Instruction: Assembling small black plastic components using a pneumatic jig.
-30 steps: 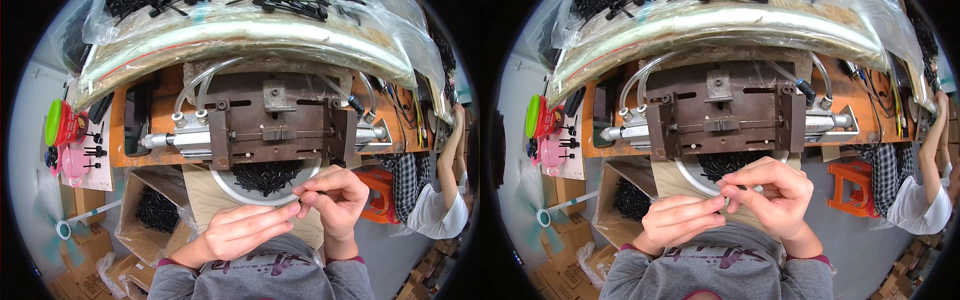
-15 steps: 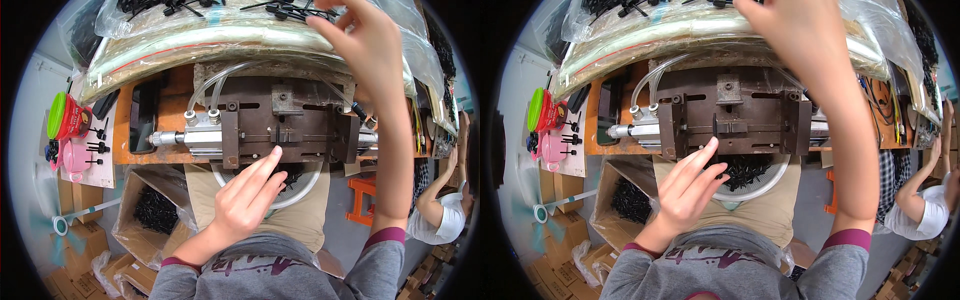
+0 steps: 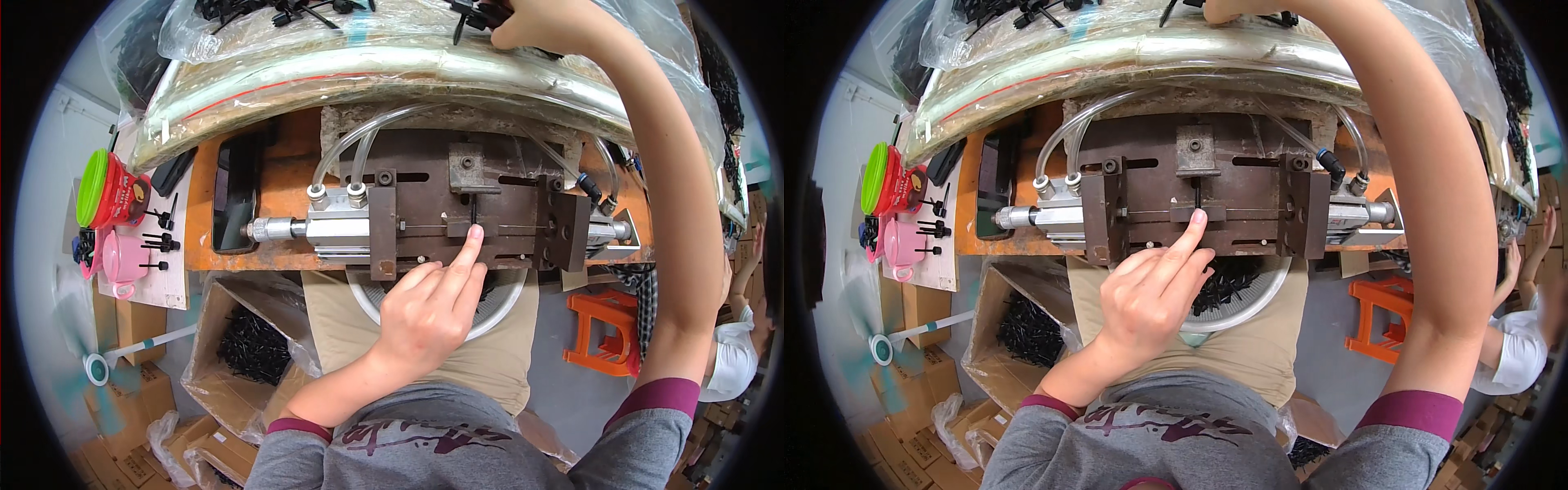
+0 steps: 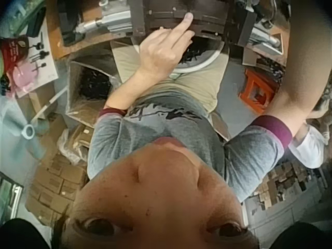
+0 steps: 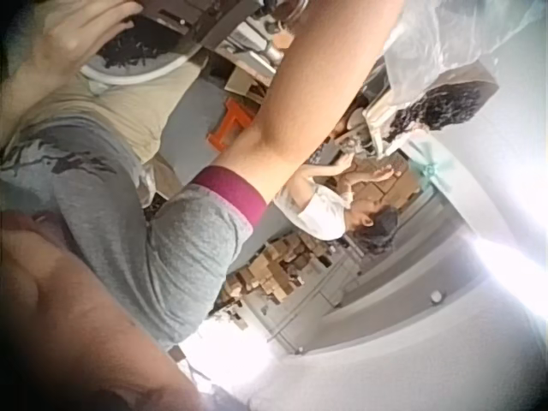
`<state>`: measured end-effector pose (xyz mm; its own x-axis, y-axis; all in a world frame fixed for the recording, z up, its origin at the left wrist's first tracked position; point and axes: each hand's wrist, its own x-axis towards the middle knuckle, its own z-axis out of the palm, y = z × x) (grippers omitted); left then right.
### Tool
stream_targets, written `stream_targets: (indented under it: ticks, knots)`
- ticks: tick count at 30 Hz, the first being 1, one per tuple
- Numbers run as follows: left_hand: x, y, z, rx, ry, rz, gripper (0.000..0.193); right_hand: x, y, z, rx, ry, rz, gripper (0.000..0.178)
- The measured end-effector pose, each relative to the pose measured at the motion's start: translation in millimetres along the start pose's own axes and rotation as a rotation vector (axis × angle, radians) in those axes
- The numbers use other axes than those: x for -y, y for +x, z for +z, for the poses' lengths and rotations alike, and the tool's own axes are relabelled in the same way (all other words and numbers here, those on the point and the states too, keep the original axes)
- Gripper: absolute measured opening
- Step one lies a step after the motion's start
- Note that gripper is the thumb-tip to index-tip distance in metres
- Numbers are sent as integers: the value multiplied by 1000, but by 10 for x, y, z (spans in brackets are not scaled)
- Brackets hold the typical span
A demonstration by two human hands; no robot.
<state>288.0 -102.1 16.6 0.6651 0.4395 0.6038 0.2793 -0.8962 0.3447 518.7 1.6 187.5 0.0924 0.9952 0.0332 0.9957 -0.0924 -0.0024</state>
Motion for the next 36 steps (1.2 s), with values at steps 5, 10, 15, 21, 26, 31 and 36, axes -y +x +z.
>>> stream_targets:
  ticks: [5, 10, 15, 21, 26, 31, 36]
  knots:
    - [-1, -16, -1, 17, 5, -9, 22, 75, -235, -232, -92, 292, 223, 21]
    - [-9, -6, -12, 42, 15, -4, 22, 36, -179, -283, -58, 267, 346, 19]
    - [2, -19, -8, 42, 15, -7, 23, -81, 28, -82, -116, -49, 8, 20]
    - [12, -17, -4, 49, 6, 12, 23, 10, 146, 6, 33, -232, -76, 17]
    - [35, -33, -24, 47, -14, 11, 22, 114, 15, -218, 163, -37, 0, 16]
    - [-11, -63, -226, 114, -233, 9, 26, -2, -96, -313, 62, 180, 73, 22]
    - [-114, 71, -558, 234, -433, 21, 43, -189, -278, -244, -309, 822, 176, 22]
